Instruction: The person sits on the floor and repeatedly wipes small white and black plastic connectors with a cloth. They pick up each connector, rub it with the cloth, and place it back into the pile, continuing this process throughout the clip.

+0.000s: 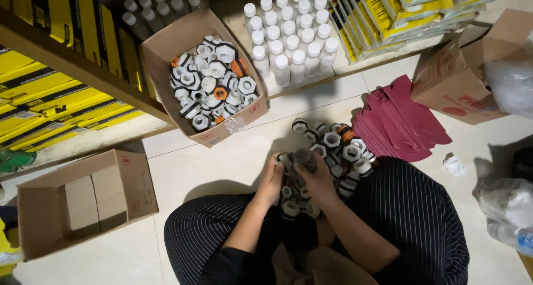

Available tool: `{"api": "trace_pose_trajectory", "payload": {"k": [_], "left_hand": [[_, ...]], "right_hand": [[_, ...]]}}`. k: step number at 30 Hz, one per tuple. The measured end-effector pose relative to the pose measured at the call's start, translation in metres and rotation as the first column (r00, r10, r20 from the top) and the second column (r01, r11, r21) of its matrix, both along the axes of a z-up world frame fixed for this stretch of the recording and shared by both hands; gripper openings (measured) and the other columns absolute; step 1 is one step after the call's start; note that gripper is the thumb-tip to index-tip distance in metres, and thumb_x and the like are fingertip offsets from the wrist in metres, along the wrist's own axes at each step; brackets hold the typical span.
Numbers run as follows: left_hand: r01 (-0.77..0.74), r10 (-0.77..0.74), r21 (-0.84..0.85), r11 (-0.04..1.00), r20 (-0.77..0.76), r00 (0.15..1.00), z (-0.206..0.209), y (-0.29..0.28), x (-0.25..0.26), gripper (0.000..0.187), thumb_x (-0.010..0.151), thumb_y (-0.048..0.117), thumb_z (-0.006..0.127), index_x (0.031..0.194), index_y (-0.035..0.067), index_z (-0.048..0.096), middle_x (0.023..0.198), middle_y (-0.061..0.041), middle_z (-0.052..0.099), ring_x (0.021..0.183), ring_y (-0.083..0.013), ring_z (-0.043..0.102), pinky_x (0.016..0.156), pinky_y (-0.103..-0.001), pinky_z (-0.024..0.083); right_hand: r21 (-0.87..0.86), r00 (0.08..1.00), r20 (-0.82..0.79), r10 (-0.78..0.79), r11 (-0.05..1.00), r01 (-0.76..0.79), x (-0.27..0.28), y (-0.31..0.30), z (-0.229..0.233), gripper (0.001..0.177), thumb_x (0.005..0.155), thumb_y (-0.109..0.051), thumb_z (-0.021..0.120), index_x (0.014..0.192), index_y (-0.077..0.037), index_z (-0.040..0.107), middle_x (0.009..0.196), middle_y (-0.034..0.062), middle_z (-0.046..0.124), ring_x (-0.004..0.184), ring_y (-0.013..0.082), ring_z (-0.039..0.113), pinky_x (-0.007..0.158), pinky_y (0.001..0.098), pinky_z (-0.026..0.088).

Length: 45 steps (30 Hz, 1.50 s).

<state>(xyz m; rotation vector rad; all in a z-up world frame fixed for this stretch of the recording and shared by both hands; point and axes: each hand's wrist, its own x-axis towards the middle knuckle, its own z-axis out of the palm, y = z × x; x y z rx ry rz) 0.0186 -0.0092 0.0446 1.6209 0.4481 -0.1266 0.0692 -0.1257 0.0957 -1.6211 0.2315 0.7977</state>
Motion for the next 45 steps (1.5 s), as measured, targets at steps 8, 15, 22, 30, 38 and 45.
{"api": "trace_pose_trajectory", "payload": {"k": [8,15,22,30,38,45], "left_hand": [[-0.088,0.052,-0.083,0.993,-0.361,0.931,0.023,0.006,-0.007,0.058,0.089,0.046,0.025,0.131,0.007,0.031,0.134,-0.025,0.025,0.126,-0.0328,0.023,0.105,-0.041,0.015],[-0.202,0.202,0.038,0.979,-0.007,0.979,0.001,-0.013,-0.011,0.053,0.094,0.031,0.023,0.126,-0.011,0.030,0.131,-0.033,0.025,0.126,-0.0358,0.020,0.106,-0.043,0.009],[-0.149,0.132,-0.193,0.970,-0.101,0.986,0.059,-0.006,0.001,0.036,0.091,0.028,0.026,0.079,0.007,0.052,0.062,-0.008,0.048,0.057,-0.0178,0.044,0.057,-0.028,0.041],[-0.534,0.575,-0.222,0.816,0.216,0.789,0.090,0.120,0.070,0.088,0.088,0.035,0.058,0.134,0.023,-0.016,0.125,-0.025,0.036,0.095,-0.0413,0.057,0.066,-0.060,0.041],[0.286,-0.139,0.454,0.844,-0.330,0.934,0.046,0.023,0.003,0.032,0.078,0.036,0.055,0.099,0.013,0.062,0.087,-0.009,0.062,0.085,-0.0227,0.060,0.079,-0.035,0.045],[0.746,-0.264,0.491,0.449,-0.725,0.636,-0.040,-0.004,-0.027,0.037,0.082,0.045,0.043,0.103,0.019,0.058,0.102,-0.005,0.060,0.094,-0.0255,0.058,0.079,-0.041,0.045]], "right_hand": [[-0.335,0.460,0.698,0.548,0.818,-0.467,-0.002,-0.023,-0.094,0.034,0.071,0.001,0.057,0.102,-0.012,0.056,0.106,0.0113,0.052,0.094,0.0321,0.055,0.074,0.0495,0.049],[-0.126,0.959,0.065,0.276,0.956,-0.267,0.008,-0.018,-0.058,0.073,0.070,-0.037,0.071,0.126,-0.004,0.038,0.129,0.0162,0.035,0.114,0.0306,0.041,0.083,0.0455,0.047],[0.364,0.813,-0.525,-0.251,0.797,0.481,0.016,-0.008,-0.056,0.034,0.081,-0.030,0.063,0.070,-0.005,0.043,0.064,0.0038,0.043,0.056,0.0136,0.048,0.050,0.0200,0.041],[0.428,0.628,-0.735,-0.256,0.542,0.723,0.014,-0.026,-0.021,0.030,0.086,-0.016,0.054,0.081,-0.009,0.024,0.075,0.0003,0.030,0.061,0.0109,0.045,0.045,0.0114,0.038],[0.453,0.634,-0.749,-0.193,0.549,0.702,0.015,-0.026,-0.032,0.022,0.088,-0.022,0.050,0.085,-0.009,0.033,0.072,0.0006,0.035,0.060,0.0092,0.045,0.046,0.0124,0.040],[0.509,0.691,-0.706,-0.155,0.567,0.648,0.013,-0.023,-0.039,0.024,0.094,-0.030,0.037,0.081,-0.009,0.037,0.072,0.0033,0.040,0.063,0.0143,0.049,0.049,0.0190,0.046]]}}
